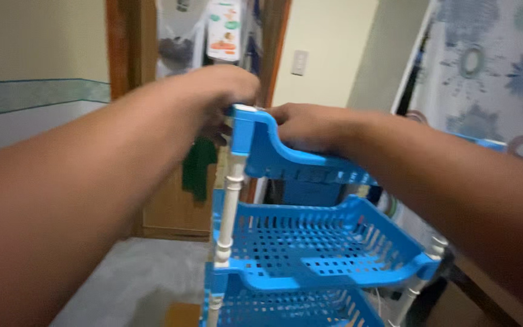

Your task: The person assembles a three-tier blue plastic shelf by inserting white plastic poles into the basket frames and securing them with small white connectors. After assembly, the person wipes the entire shelf with a gray cloth.

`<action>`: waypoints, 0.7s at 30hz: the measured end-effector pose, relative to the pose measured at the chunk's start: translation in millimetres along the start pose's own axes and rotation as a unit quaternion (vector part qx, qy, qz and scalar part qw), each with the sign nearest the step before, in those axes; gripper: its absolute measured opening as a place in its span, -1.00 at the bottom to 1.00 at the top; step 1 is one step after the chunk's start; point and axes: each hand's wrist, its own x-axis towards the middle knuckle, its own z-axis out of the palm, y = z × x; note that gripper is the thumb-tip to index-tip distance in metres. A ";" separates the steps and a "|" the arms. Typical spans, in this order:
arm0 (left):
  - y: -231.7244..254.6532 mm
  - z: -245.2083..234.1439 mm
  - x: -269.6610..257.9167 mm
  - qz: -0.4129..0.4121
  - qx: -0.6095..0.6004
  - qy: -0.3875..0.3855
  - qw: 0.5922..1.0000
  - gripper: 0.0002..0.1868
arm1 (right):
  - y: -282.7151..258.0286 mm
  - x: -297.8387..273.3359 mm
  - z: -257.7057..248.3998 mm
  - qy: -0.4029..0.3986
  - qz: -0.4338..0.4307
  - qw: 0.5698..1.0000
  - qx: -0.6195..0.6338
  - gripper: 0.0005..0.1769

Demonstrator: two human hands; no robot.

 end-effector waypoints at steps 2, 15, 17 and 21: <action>-0.7 -1.4 2.6 0.002 -0.005 -0.001 1.000 -0.86 | 8.4 -16.5 -7.1 -0.001 0.108 0.994 -0.002 -0.39; -0.4 17.1 15.8 -0.013 -0.037 -0.008 0.999 -0.87 | 18.1 -42.3 -25.7 0.005 0.163 0.987 -0.016 -0.34; 0.6 13.5 12.4 -0.009 -0.044 -0.004 0.999 -0.87 | 6.3 -55.1 -29.1 0.003 0.142 0.990 -0.016 -0.40; 5.7 3.7 12.4 -0.008 -0.053 0.003 0.999 -0.87 | 31.3 -73.6 -52.9 0.001 0.244 0.963 -0.110 -0.34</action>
